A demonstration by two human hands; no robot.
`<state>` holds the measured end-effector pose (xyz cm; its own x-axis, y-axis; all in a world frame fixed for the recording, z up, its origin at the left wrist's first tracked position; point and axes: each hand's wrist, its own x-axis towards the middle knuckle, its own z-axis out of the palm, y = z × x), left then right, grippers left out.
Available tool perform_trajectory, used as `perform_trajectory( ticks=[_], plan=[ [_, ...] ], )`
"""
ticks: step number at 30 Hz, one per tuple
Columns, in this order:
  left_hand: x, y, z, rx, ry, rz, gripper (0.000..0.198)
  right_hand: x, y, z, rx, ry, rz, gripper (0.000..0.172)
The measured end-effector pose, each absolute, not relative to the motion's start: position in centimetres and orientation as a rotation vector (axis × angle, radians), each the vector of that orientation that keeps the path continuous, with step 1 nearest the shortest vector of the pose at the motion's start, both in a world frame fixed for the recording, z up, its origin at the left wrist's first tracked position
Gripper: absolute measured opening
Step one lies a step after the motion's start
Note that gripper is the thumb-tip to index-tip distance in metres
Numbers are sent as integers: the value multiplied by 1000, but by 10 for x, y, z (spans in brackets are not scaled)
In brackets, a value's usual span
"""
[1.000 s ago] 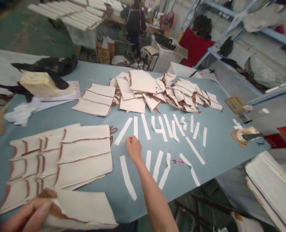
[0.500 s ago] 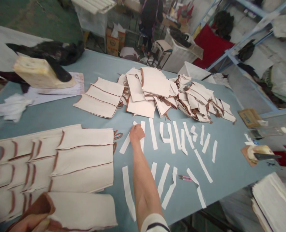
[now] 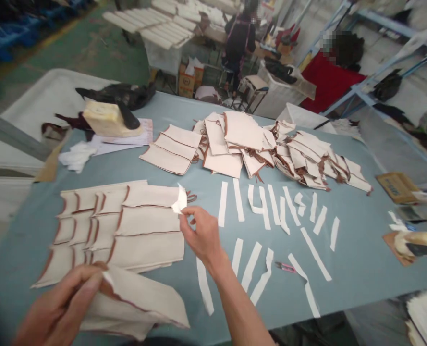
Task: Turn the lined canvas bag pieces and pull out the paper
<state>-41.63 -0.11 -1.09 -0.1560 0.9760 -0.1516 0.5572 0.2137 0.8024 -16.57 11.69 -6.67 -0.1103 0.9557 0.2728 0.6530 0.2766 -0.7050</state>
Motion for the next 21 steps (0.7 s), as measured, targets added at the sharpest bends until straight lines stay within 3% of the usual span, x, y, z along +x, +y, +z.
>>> perform_trajectory(
  ticks=[4,8,10,14,21],
  plan=[
    [-413,-5,21,1505,1807,815,38,-169,59,-11,-1082,-1983,339,11],
    [-418,-21,31,1690,1831,876,22,-171,18,37,-907,-2123,91,20],
    [-417,-32,36,1690,1849,919,24,-175,0,53,-875,-2139,104,22],
    [-406,-56,56,1432,1674,949,25,-188,-33,68,-833,-2069,276,21],
    [-418,-90,70,1237,1231,858,20,-201,-76,78,-824,-2197,23,15]
  ],
)
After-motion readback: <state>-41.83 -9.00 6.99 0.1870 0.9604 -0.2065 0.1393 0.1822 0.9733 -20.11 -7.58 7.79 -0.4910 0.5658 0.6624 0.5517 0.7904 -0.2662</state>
